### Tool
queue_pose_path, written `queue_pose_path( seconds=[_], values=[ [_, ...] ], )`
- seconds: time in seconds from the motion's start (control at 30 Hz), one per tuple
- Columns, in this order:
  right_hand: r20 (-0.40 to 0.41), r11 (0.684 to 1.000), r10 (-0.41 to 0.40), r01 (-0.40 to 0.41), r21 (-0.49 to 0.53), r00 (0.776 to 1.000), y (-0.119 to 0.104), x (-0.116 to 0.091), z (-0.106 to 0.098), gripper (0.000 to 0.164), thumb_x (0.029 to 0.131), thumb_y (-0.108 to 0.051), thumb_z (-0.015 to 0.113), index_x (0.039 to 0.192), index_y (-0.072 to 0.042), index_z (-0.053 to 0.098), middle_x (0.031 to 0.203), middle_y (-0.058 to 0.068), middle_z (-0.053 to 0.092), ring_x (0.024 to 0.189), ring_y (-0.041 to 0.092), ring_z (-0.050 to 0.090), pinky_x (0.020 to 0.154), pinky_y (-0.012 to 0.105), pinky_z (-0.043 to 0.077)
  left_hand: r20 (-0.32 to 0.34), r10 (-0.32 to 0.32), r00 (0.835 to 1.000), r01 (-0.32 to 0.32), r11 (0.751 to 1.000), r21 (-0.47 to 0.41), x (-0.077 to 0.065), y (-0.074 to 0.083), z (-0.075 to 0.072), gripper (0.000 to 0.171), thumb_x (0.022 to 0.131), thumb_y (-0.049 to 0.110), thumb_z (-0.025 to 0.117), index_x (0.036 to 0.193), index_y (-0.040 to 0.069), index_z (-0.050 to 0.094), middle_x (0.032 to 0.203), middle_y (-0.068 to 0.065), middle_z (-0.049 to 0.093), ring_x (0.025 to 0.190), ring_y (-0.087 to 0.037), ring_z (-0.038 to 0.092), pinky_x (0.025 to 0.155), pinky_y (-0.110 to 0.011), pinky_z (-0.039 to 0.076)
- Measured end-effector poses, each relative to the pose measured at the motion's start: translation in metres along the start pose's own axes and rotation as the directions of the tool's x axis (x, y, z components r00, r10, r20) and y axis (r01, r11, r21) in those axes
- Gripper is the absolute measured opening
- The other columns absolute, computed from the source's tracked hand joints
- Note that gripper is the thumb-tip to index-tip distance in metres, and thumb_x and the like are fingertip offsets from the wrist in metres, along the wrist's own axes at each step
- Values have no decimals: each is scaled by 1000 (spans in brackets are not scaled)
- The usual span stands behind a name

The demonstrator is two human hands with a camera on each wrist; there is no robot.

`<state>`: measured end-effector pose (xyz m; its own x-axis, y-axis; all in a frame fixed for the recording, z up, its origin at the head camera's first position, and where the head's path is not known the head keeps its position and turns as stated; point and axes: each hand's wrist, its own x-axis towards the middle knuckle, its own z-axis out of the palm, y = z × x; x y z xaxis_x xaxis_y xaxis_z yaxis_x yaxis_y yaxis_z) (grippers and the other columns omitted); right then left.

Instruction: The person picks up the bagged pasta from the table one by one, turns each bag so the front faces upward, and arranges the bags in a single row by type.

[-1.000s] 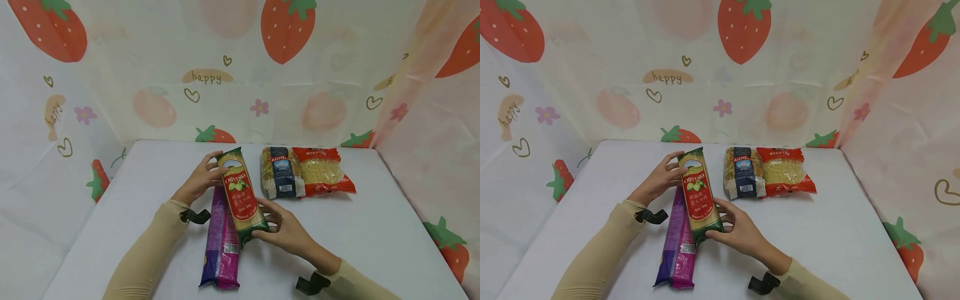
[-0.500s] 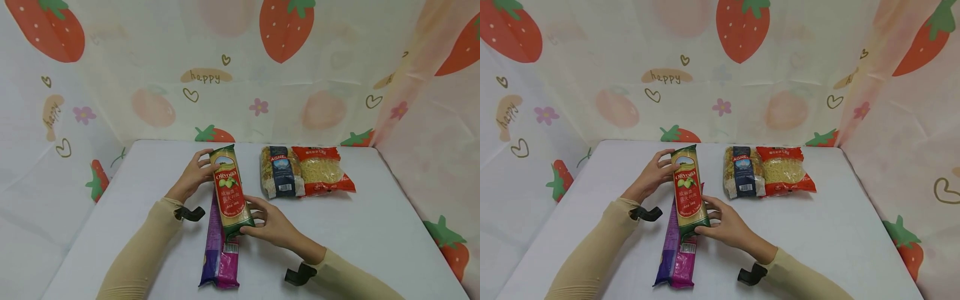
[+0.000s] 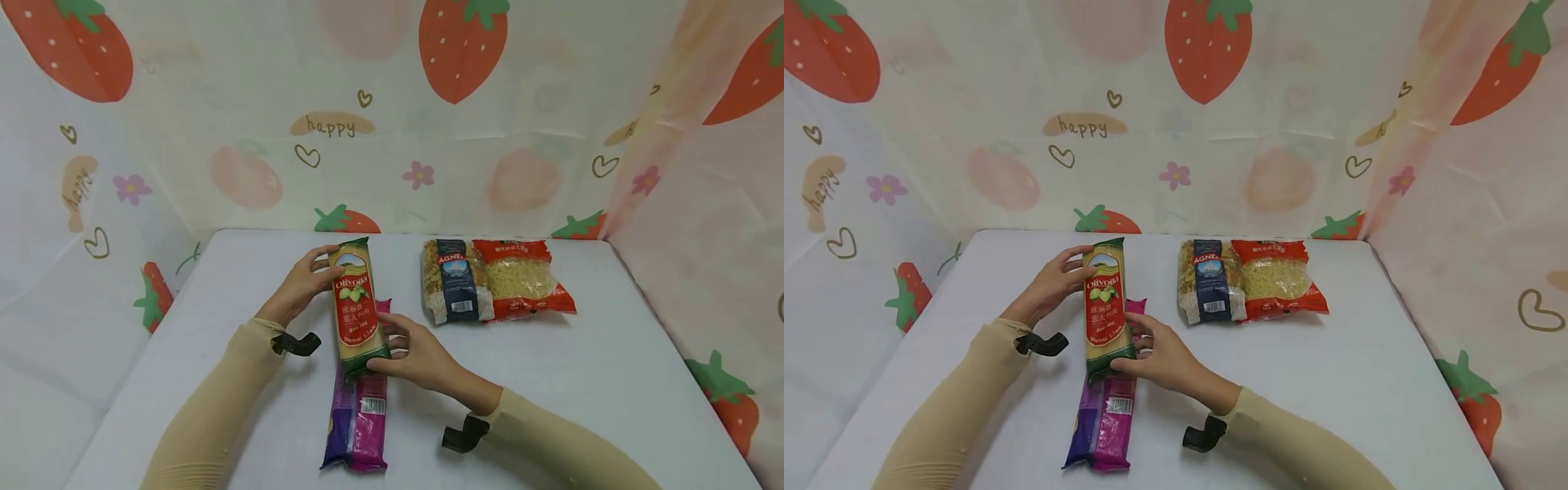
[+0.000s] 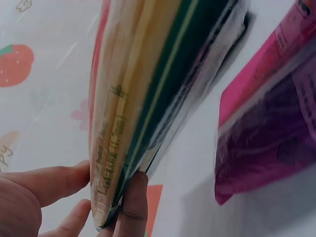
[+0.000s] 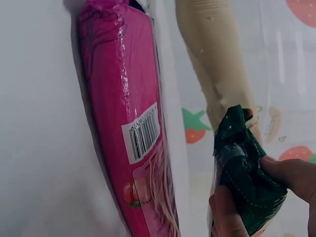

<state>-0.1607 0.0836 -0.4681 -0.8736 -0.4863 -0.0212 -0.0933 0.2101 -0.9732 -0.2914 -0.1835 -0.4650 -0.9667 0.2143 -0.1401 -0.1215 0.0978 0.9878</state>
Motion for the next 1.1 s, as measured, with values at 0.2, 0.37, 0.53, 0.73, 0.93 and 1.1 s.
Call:
queue_pose_path(
  seconds=[0.2,0.37,0.53,0.73,0.93,1.1],
  values=[
    [15,1000,-3,3,-10,1000,0,14,8,80,93,-15,87,161,-5,46,144,17,62,122,30,70,99,38,61,27,-27,999,27,1000,6,4,-2,-12,73,108,17,68,170,11,30,170,-27,30,141,-40,49,105,-39,52],
    [31,1000,-7,8,-22,999,1,28,14,81,93,-13,87,161,-3,44,136,17,67,117,25,72,97,34,61,48,-44,998,43,999,25,9,-1,-22,76,108,16,67,171,11,26,172,-26,26,146,-42,44,116,-49,45],
    [40,999,7,-6,-41,999,0,42,20,81,93,-12,86,161,-3,43,138,15,66,118,24,71,99,35,60,50,-49,998,47,998,44,14,1,-32,77,109,15,66,172,10,22,172,-26,25,148,-43,42,119,-52,41],
    [45,997,25,-21,-75,999,0,56,26,83,94,-15,86,162,-2,41,137,16,67,116,24,72,98,37,60,53,-47,997,44,997,60,21,1,-40,79,108,16,67,172,10,22,173,-26,22,149,-44,39,121,-55,37],
    [30,993,50,-46,-110,998,3,69,32,84,93,-17,87,163,-5,41,137,15,67,116,24,71,98,38,60,66,-59,996,51,991,121,28,1,-49,81,107,19,69,172,10,21,174,-27,18,150,-45,37,123,-56,36],
    [8,991,78,-77,-106,997,5,80,41,83,92,-18,89,161,-6,45,132,12,68,113,23,72,96,38,60,52,-67,996,59,986,155,32,1,-57,80,108,18,69,172,11,22,176,-27,13,152,-44,35,122,-56,36]
  ],
)
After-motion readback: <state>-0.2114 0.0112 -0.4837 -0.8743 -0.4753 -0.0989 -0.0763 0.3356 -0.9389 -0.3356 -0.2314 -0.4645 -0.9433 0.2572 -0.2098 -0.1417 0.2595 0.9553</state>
